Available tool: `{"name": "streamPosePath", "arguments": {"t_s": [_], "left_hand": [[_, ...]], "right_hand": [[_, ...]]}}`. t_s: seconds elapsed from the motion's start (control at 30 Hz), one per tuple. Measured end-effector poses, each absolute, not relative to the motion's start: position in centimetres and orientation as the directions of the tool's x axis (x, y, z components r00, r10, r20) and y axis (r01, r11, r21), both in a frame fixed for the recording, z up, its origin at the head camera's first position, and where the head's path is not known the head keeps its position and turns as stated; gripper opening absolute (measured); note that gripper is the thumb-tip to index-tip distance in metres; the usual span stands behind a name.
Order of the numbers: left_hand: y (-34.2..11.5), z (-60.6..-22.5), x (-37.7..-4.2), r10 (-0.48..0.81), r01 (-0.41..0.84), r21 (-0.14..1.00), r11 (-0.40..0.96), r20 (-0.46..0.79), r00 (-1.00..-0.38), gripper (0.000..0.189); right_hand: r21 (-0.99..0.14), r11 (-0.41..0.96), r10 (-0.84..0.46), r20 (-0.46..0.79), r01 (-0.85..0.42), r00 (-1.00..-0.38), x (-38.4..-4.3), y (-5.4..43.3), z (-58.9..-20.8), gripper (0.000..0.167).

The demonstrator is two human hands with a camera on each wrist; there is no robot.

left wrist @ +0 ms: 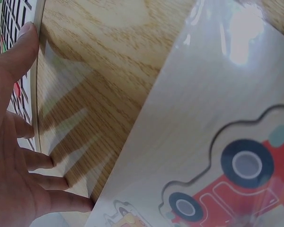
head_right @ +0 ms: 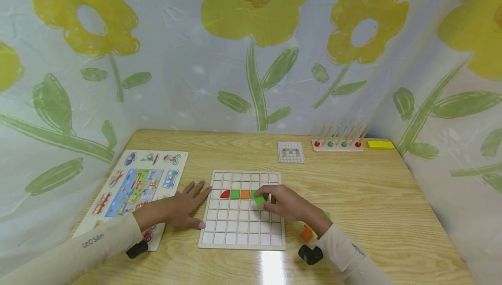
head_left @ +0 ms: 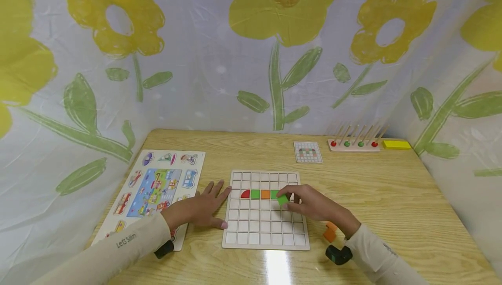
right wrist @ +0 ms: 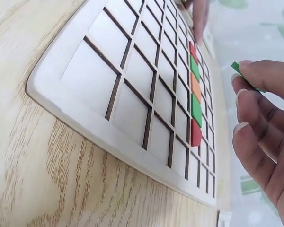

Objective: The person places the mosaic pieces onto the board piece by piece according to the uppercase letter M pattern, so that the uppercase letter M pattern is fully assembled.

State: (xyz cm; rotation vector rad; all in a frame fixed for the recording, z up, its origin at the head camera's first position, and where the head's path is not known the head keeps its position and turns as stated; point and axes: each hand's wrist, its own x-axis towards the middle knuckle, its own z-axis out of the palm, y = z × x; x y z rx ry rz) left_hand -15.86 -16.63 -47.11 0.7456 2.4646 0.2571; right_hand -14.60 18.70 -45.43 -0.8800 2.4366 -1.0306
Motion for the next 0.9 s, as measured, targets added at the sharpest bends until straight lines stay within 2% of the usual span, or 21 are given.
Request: {"name": "streamPosePath", "arguments": {"t_s": [0.37, 0.9], "left_hand": [[-16.6, -47.0, -15.8, 0.565, 0.458, 0.331, 0.825, -0.442, -0.697, 0.106], [-16.7, -47.0, -15.7, 0.561, 0.452, 0.334, 0.827, -0.443, -0.699, 0.105]], "right_hand": [[-0.741, 0.52, -0.65, -0.021, -0.425, -0.76, -14.8, 17.7, -45.7, 0.028], [-0.768, 0.517, -0.612, -0.023, -0.378, -0.79, -14.9, 15.9, -46.2, 0.026]]}}
